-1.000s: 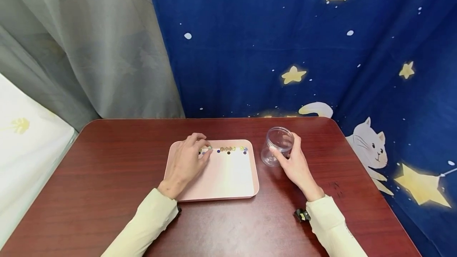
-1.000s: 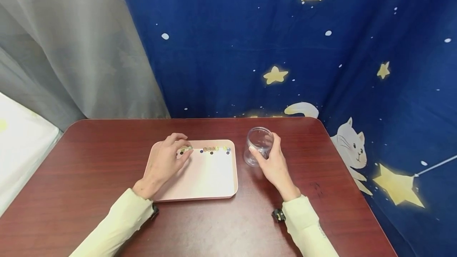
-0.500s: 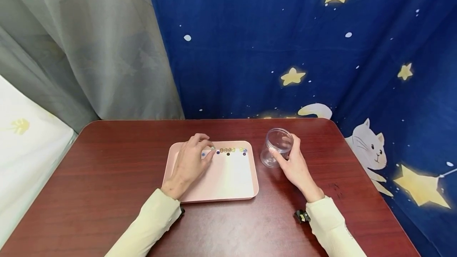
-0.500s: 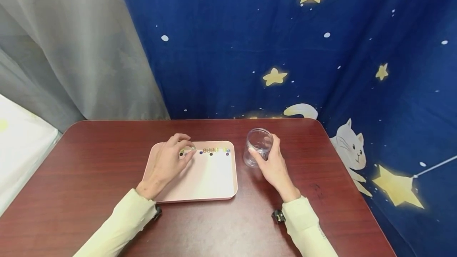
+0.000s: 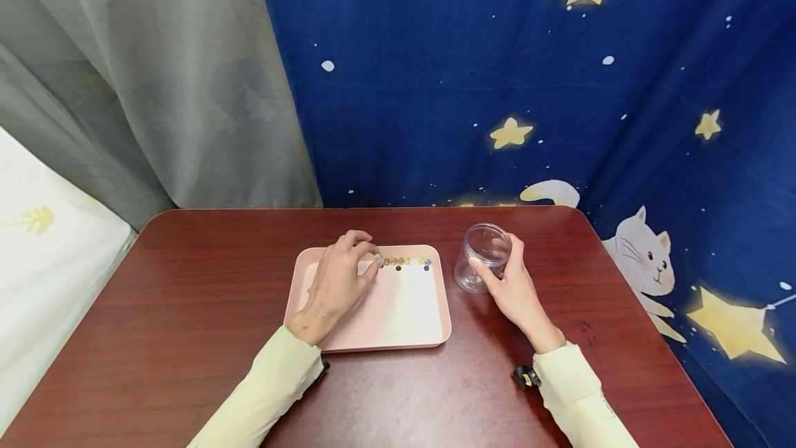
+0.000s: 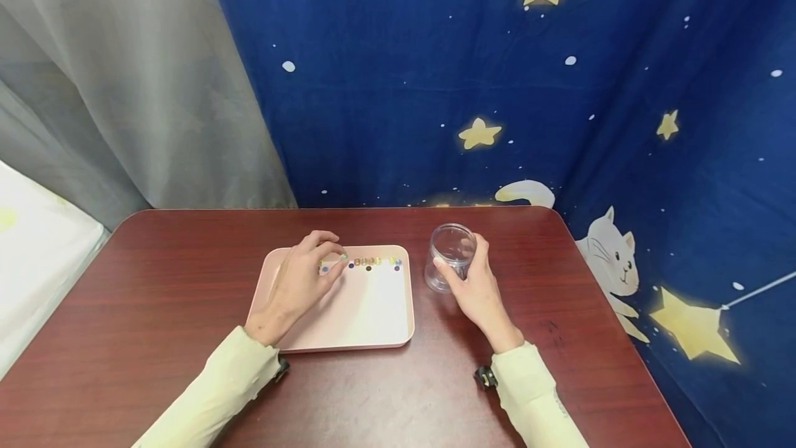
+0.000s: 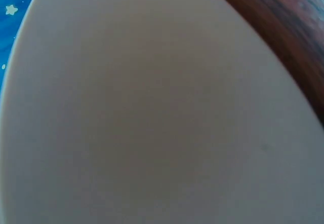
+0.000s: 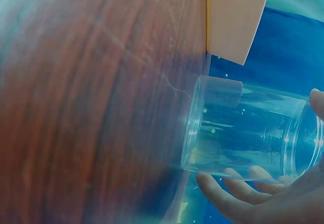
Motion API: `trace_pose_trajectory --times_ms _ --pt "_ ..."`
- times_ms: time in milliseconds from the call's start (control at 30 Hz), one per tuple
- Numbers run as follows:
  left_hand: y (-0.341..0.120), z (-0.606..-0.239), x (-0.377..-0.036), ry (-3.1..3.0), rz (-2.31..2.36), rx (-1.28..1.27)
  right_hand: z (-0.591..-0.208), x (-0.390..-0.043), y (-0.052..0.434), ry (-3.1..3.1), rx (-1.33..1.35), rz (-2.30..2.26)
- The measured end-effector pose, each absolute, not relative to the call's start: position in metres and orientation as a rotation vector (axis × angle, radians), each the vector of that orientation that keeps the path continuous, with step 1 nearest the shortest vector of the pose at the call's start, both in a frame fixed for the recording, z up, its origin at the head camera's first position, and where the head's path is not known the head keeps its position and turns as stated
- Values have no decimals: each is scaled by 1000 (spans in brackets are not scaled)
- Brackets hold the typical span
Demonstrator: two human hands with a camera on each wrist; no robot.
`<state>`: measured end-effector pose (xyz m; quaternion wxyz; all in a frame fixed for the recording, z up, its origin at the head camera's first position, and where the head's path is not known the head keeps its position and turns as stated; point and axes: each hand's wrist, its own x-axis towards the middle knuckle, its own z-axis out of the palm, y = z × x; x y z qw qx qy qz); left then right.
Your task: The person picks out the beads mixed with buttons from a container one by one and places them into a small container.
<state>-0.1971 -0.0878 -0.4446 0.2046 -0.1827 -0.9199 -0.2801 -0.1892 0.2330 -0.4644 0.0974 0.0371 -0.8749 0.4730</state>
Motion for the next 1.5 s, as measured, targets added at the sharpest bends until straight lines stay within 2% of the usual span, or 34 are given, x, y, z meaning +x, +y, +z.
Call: trace_pose_trajectory --times_ms 1500 --pt "-61 -438 -199 -2544 -859 -497 -465 -190 233 -2611 94 1357"
